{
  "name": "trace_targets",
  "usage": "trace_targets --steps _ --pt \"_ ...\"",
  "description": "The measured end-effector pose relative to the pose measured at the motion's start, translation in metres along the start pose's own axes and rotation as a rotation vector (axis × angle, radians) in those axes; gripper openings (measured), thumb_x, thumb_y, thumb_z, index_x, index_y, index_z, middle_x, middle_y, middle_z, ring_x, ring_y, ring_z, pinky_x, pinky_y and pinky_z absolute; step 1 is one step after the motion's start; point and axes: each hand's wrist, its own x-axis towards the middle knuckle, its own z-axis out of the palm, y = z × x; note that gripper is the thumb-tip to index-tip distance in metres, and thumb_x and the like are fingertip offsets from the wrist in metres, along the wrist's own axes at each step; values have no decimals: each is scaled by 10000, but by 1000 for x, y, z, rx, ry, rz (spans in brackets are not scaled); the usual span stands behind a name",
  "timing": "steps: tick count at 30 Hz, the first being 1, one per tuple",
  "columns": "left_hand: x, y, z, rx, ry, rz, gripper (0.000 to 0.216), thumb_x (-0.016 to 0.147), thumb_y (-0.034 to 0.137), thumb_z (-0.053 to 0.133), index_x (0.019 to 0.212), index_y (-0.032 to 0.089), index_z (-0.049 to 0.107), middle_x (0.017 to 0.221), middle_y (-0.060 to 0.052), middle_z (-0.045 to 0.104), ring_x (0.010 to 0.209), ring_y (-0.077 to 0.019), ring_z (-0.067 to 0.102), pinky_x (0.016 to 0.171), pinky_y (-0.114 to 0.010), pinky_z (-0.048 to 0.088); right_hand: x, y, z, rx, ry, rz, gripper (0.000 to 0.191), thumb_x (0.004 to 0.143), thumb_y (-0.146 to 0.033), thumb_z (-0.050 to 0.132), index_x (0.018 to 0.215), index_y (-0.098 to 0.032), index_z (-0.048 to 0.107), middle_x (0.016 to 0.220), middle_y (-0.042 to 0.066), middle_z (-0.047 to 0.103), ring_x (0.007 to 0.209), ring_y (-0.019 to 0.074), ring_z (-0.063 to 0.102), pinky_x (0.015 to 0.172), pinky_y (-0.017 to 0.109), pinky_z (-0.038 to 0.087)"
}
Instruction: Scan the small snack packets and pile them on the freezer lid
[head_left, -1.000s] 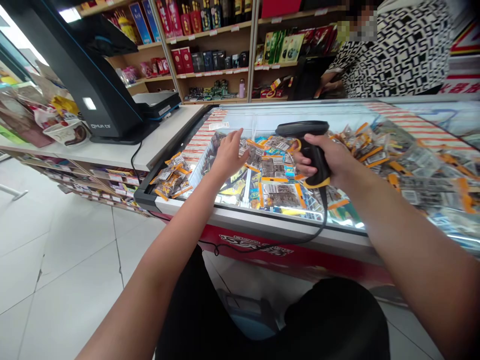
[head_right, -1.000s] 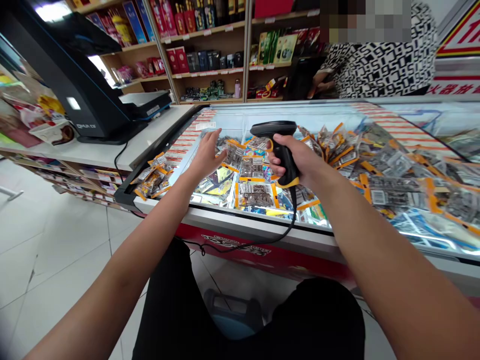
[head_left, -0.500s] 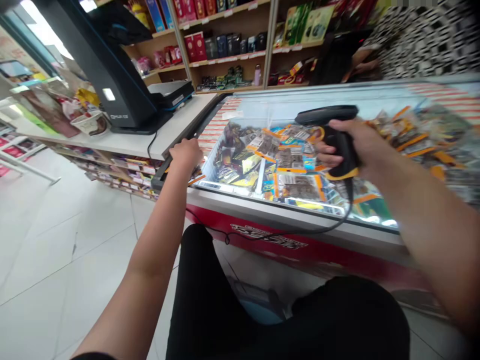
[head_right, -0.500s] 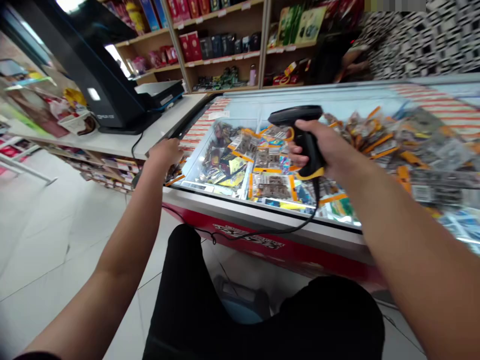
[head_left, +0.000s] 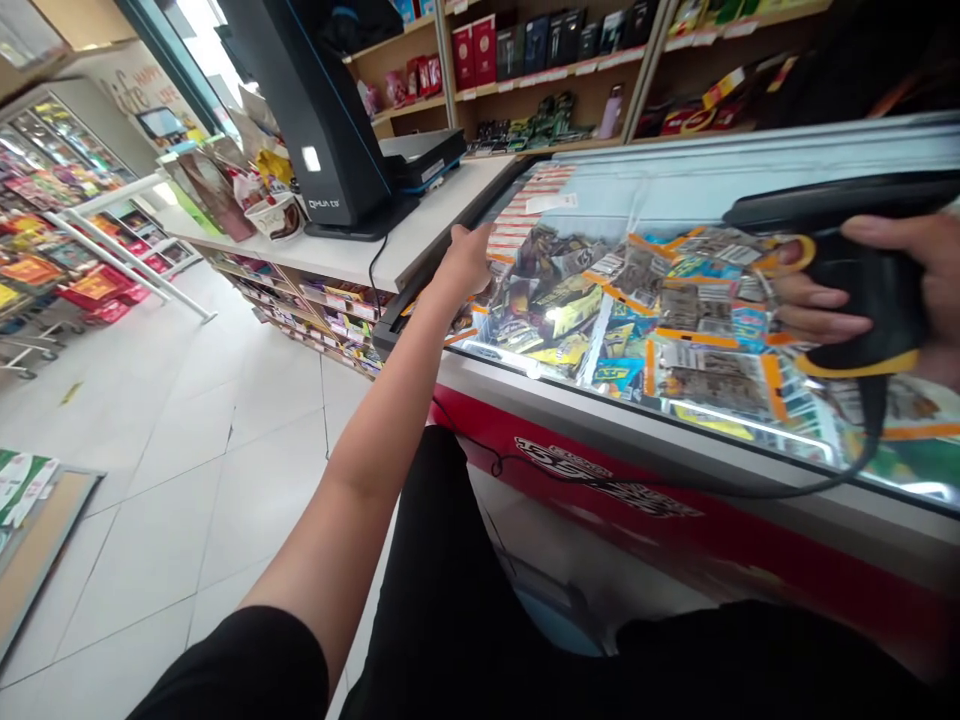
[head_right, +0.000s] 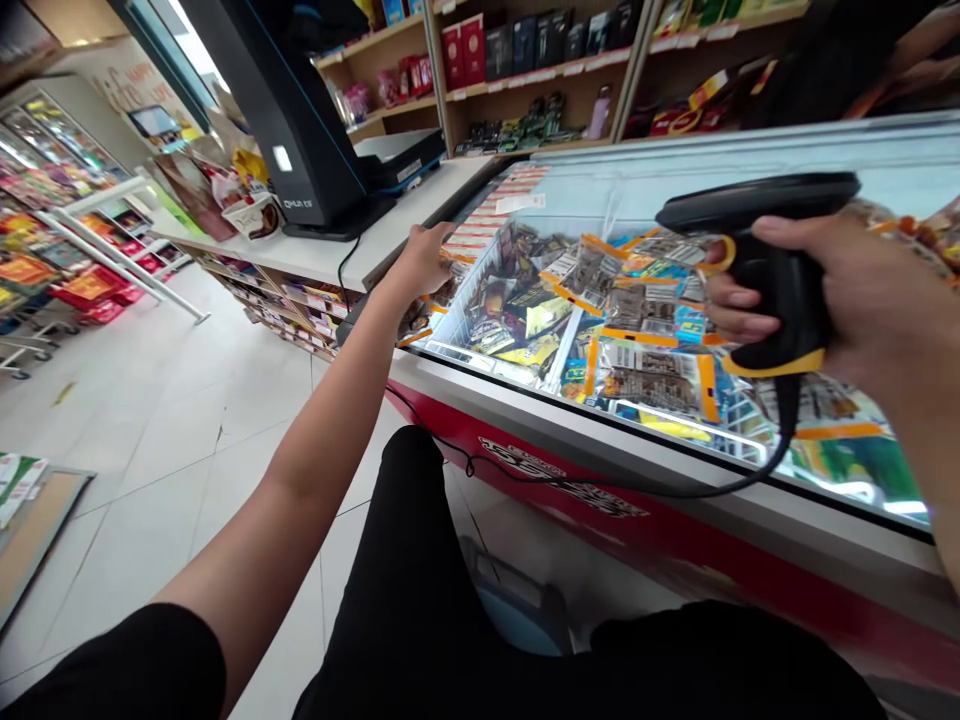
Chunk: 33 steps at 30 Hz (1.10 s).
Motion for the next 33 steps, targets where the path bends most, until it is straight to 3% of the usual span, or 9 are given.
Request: trace_targets --steps 3,5,11,14,18,28,33 --pt "25 -1 13 -224 41 136 741 863 36 776 1578 178 639 1640 -172 616 1518 -372 598 1326 -462 453 -11 -11 12 62 36 212 256 950 -462 667 810 -257 603 640 14 371 420 98 346 371 323 225" --pt "39 8 21 -409 74 237 585 891 104 777 1466 188 707 1590 -152 667 1443 -362 652 1253 -476 518 -16 -16 16 64 37 207 254 985 -458 656 835 -263 589 634 12 383 435 107 349 397 314 248" --pt "48 71 47 -753 111 396 338 1016 251 711 1349 227 760 1427 -109 743 1347 -310 717 1070 -449 630 -23 -15 14 40 -176 227 388 880 -550 837 1004 -259 614 613 -36 440 428 99 347 416 256 251" --pt "39 94 57 -792 76 393 338 1004 285 731 1336 242 769 1347 -107 788 1132 -272 779 984 -446 667 -24 -11 11 -12 -277 243 453 883 -603 840 1021 -249 593 618 -39 472 420 106 369 398 243 237" --pt "31 102 62 -812 86 375 342 984 305 746 1314 222 774 1347 -112 804 990 -230 779 916 -417 678 -24 -5 9 -62 -324 234 423 956 -612 789 1023 -246 588 638 -34 496 427 116 385 382 242 278" --pt "36 106 75 -845 114 347 305 987 278 768 1281 198 774 1282 -111 819 1001 -218 785 948 -410 702 -23 -8 7 -39 -355 214 466 949 -648 808 992 -238 591 623 -40 492 417 110 396 385 243 281" --pt "38 109 81 -844 97 323 359 1027 267 724 1376 183 738 1404 -153 783 1169 -273 792 1007 -451 700 -26 -13 11 -40 -308 244 466 918 -634 842 962 -235 605 619 -31 493 425 109 399 396 242 277"
